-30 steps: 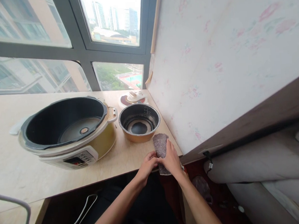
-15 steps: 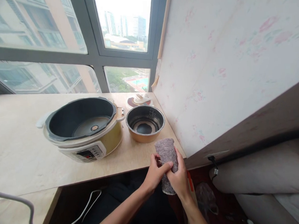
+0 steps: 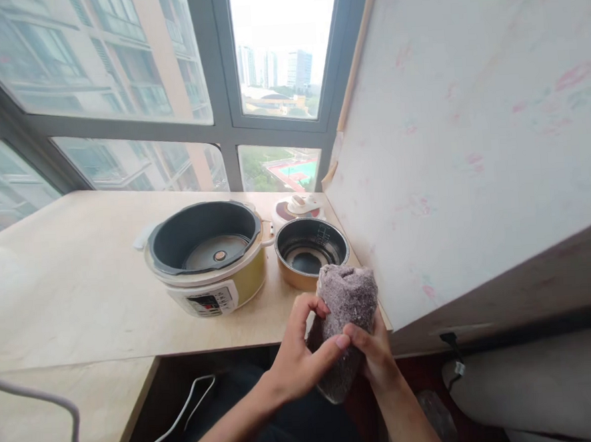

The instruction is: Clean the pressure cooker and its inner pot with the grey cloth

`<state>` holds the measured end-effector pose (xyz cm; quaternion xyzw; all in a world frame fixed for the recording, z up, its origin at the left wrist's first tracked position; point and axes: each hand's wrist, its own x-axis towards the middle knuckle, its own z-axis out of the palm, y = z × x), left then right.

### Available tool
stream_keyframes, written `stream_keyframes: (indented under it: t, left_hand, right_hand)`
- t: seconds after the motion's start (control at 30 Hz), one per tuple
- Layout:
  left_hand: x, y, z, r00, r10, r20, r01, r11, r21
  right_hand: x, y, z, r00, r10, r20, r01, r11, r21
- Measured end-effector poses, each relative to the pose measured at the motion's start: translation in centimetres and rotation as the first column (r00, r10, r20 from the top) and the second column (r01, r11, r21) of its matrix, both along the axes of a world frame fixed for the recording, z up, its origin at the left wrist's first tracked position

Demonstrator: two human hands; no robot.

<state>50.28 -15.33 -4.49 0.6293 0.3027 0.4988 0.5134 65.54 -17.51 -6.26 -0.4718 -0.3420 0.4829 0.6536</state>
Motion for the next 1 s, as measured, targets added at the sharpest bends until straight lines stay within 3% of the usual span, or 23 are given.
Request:
stream_keyframes:
  t: [0.3,0.43,0.57,0.7,0.8,0.9,1.0]
  left_hand:
    - [-3.9,0.9,2.5,0.956,0.290,0.031,-0.290,0.933,0.212]
    - [-6.1,1.0,4.0,0.946,0.323,-0.021,-0.318,0.939,0.127]
    - [-8.3,1.9,5.8,0.909,0.417,0.003,-0.417,0.909,0.004]
    - [-10.6,3.6,7.0,0.873,0.487,-0.009,-0.481,0.865,0.140]
    - [-12.7,5.1,7.3,0.811,0.581,-0.069,-0.545,0.792,0.275]
    - [-15.4,7.1,7.1,0.713,0.699,-0.055,-0.653,0.691,0.311]
    - [-19.0,10.0,6.2,0.521,0.851,0.070,-0.825,0.481,0.297]
  right_hand:
    - [-6.0,4.0,5.6,0.984,0.146,-0.101,-0.146,0.989,0.010]
    - [-9.0,6.2,7.5,0.971,0.240,0.024,-0.241,0.969,0.051]
    - [-11.4,8.8,9.6,0.889,0.413,0.197,-0.435,0.897,0.081]
    - [-13.0,11.6,11.3,0.826,0.490,0.280,-0.531,0.842,0.092]
    - [-13.7,14.1,12.1,0.830,0.431,0.354,-0.505,0.851,0.147]
    - [-14.5,17.6,12.7,0.832,0.382,0.403,-0.476,0.864,0.163]
    - [-15.8,21.8,12.8,0.839,0.398,0.370,-0.461,0.883,0.095]
